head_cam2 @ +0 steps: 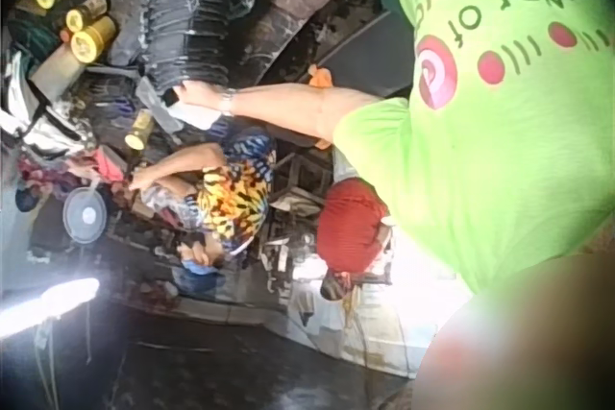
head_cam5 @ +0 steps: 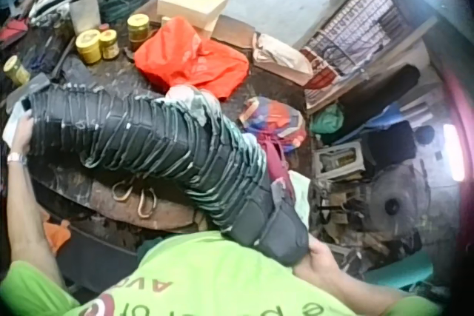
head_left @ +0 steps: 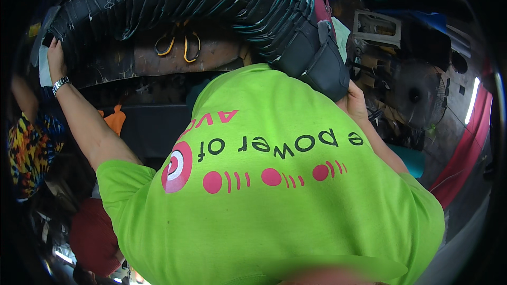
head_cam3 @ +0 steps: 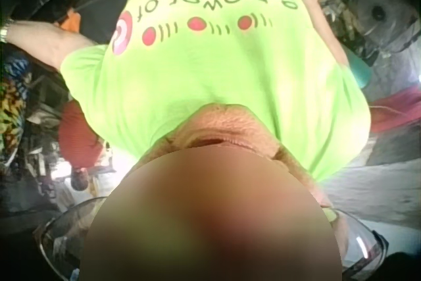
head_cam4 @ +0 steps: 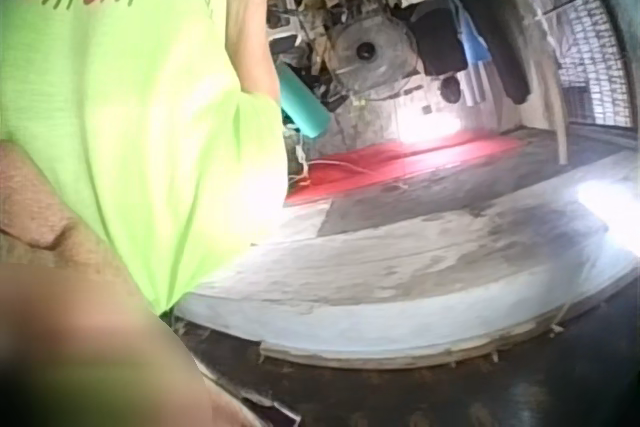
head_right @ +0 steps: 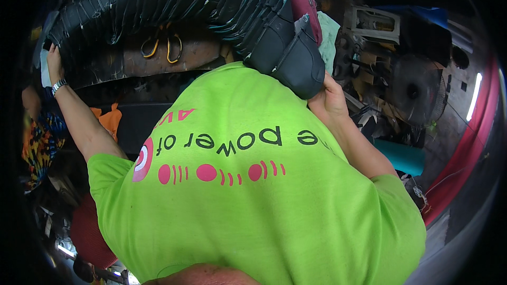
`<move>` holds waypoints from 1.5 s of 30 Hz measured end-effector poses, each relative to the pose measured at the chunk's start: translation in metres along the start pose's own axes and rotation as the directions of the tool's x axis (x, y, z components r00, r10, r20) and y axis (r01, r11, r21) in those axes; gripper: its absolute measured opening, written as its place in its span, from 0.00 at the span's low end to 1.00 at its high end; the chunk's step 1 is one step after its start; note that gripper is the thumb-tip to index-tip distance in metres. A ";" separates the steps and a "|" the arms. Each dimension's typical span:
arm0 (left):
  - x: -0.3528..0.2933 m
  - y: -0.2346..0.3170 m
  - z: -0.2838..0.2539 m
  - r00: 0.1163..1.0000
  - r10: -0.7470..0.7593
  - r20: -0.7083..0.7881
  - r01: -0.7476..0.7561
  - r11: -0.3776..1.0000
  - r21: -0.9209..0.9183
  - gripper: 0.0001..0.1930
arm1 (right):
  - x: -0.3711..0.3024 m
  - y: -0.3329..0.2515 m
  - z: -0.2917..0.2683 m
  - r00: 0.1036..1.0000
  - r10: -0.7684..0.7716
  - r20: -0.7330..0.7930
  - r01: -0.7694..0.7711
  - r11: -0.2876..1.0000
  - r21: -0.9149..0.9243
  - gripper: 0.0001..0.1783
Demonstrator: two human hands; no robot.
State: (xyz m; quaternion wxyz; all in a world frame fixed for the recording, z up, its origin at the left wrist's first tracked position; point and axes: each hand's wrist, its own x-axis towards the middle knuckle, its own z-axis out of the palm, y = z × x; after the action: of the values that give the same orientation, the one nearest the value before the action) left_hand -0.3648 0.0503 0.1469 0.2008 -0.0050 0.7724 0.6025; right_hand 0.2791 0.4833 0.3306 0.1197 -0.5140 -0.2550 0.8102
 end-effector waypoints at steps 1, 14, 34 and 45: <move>0.002 -0.001 -0.003 1.000 0.000 0.001 0.000 0.999 0.037 0.17 | 0.000 0.000 -0.002 0.999 0.001 -0.045 -0.001 1.000 0.021 0.23; 0.005 0.003 -0.018 0.985 0.009 0.172 -0.053 0.966 0.252 0.16 | -0.019 -0.014 0.013 0.878 -0.479 0.015 0.469 0.851 -0.237 0.08; -0.090 0.116 -0.027 0.990 -0.052 0.132 0.045 0.998 0.053 0.13 | 0.038 -0.048 0.114 0.722 -0.656 0.218 0.679 0.613 -0.404 0.18; -0.080 0.132 0.027 0.816 0.507 0.279 -0.243 0.738 -0.630 0.10 | 0.029 -0.076 0.135 0.692 -0.641 0.333 0.722 0.597 -0.350 0.19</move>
State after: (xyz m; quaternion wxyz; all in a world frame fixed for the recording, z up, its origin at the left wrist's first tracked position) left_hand -0.3155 0.0931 0.2892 0.2270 0.2296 0.4769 0.8175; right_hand 0.1405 0.5210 0.3948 0.2745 -0.3175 -0.6235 0.6596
